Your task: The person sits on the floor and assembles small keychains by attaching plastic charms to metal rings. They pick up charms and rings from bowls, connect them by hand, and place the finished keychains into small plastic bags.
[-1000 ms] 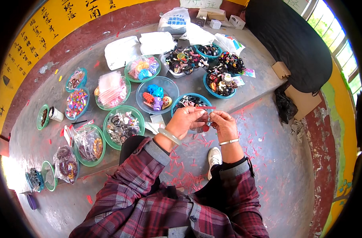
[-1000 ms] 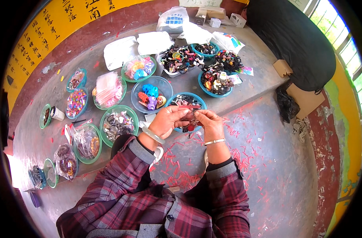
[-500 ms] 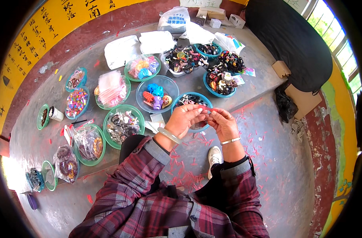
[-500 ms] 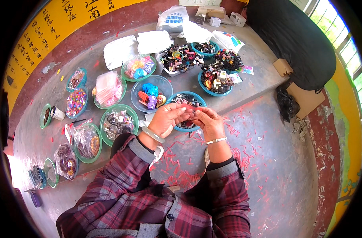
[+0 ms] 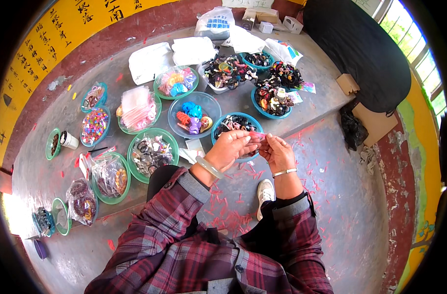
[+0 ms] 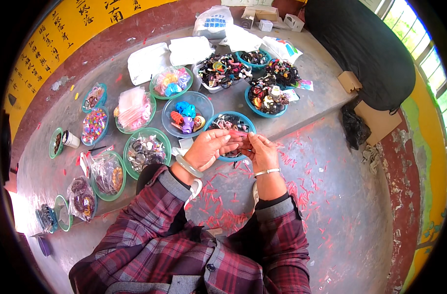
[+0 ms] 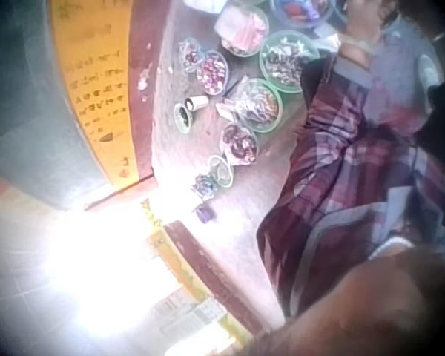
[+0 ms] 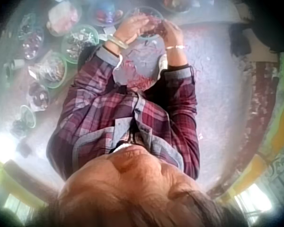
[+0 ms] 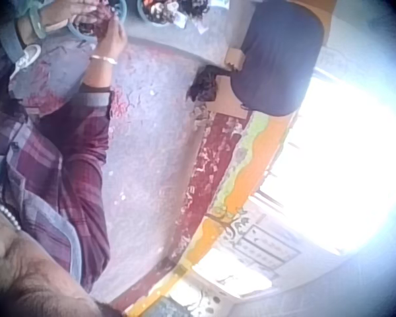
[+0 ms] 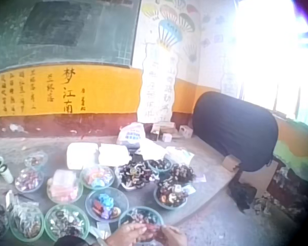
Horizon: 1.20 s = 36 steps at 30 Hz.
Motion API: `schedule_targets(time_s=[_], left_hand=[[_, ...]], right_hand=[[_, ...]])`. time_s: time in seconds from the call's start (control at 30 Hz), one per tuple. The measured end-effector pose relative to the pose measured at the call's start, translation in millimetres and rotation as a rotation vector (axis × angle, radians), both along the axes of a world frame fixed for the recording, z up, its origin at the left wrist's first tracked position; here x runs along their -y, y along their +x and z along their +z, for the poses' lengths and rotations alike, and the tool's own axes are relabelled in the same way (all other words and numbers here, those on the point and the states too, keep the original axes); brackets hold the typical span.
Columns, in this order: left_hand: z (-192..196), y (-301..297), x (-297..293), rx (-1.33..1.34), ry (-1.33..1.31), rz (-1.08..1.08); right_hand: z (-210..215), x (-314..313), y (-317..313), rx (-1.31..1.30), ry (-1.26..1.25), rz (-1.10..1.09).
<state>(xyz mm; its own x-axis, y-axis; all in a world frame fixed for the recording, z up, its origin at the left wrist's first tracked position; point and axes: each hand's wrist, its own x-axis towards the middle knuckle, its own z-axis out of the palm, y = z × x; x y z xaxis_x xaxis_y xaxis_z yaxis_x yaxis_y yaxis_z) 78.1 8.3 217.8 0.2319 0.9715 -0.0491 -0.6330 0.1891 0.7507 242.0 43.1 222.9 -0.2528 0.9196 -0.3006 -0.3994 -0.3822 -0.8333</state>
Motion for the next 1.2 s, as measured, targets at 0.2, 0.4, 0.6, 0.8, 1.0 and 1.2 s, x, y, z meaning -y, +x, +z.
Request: schedule_targets(time_s=[0.2, 0.4, 0.6, 0.8, 1.0, 1.2], left_hand=[[-7, 1, -2, -0.118, 0.004, 0.01], [-10, 4, -1, -0.414, 0.026, 0.069], [-26, 11, -2, -0.642, 0.278, 0.239], [-24, 12, 0, -0.604, 0.256, 0.188], [-21, 11, 2, -0.67, 0.275, 0.176], [-18, 9, 3, -0.82, 0.217, 0.132]], right_hand=[[-4, -1, -5, 0.2, 0.174, -0.184], [14, 14, -15, 0.932, 1.078, -0.325], [17, 23, -26, 1.122, 1.187, -0.24], [10, 20, -23, 1.151, 1.229, -0.24], [9, 21, -24, 1.193, 1.25, -0.24], [7, 21, -23, 1.219, 1.268, -0.226]])
